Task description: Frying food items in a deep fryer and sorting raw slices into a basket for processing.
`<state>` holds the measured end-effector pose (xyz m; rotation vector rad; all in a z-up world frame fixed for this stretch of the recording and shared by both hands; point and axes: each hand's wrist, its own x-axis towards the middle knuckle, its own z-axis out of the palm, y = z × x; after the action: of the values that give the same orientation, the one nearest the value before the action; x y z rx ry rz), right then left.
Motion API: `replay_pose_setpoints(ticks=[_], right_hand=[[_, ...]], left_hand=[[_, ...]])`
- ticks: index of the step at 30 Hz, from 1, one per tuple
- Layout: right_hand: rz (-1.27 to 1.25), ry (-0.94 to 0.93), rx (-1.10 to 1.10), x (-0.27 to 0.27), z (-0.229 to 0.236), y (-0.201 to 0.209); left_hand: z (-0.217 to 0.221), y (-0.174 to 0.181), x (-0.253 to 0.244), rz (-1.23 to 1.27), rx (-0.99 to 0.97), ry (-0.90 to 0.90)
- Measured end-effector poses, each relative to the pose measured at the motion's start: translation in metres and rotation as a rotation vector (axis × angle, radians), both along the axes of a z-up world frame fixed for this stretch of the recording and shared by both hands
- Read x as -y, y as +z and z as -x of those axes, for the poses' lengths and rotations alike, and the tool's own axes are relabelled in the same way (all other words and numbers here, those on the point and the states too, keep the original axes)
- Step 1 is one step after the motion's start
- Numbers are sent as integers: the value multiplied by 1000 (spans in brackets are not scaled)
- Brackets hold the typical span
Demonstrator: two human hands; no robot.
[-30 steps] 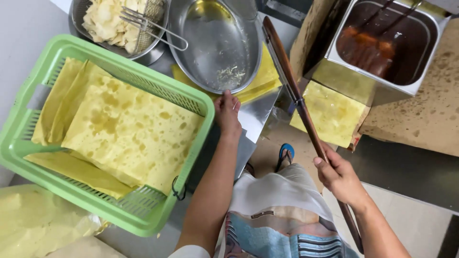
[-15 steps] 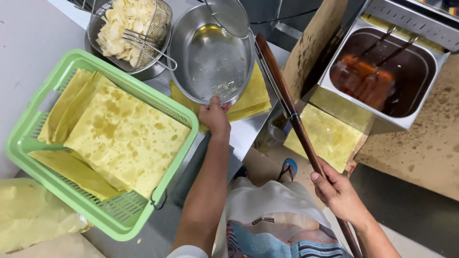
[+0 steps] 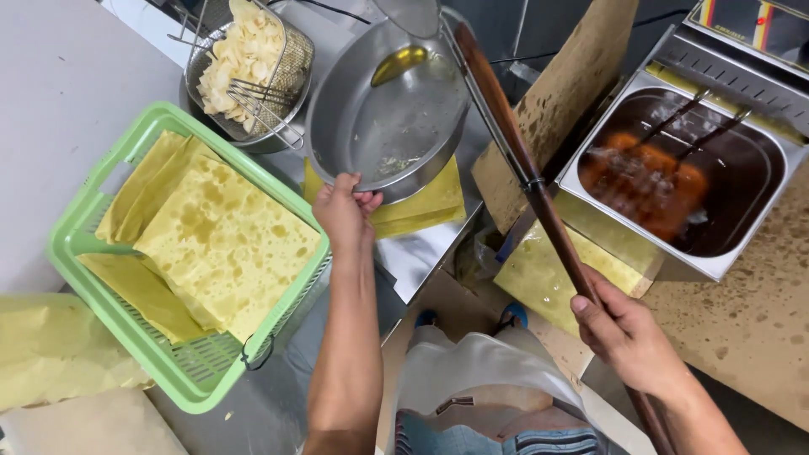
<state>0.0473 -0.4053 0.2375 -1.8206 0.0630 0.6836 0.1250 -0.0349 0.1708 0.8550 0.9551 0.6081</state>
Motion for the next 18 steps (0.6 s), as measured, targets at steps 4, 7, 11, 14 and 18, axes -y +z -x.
replay_pose_setpoints(ticks=[4,7,11,14,18], right_hand=[[-283,-48,23,32,-3,-11],[-432,-2,199,52,3,-12],[-432,-209,286,79,22,-24],[-366,-367,269,99,42,-35],[-272,-508,157,118,76,-52]], left_hand=[[3,43,-1,-152,37,-95],[1,82,-1,-305,60,-157],[-17,126,-2,-512,109,-311],[-36,159,14,-599,129,-435],[-70,184,50,-760,138,-630]])
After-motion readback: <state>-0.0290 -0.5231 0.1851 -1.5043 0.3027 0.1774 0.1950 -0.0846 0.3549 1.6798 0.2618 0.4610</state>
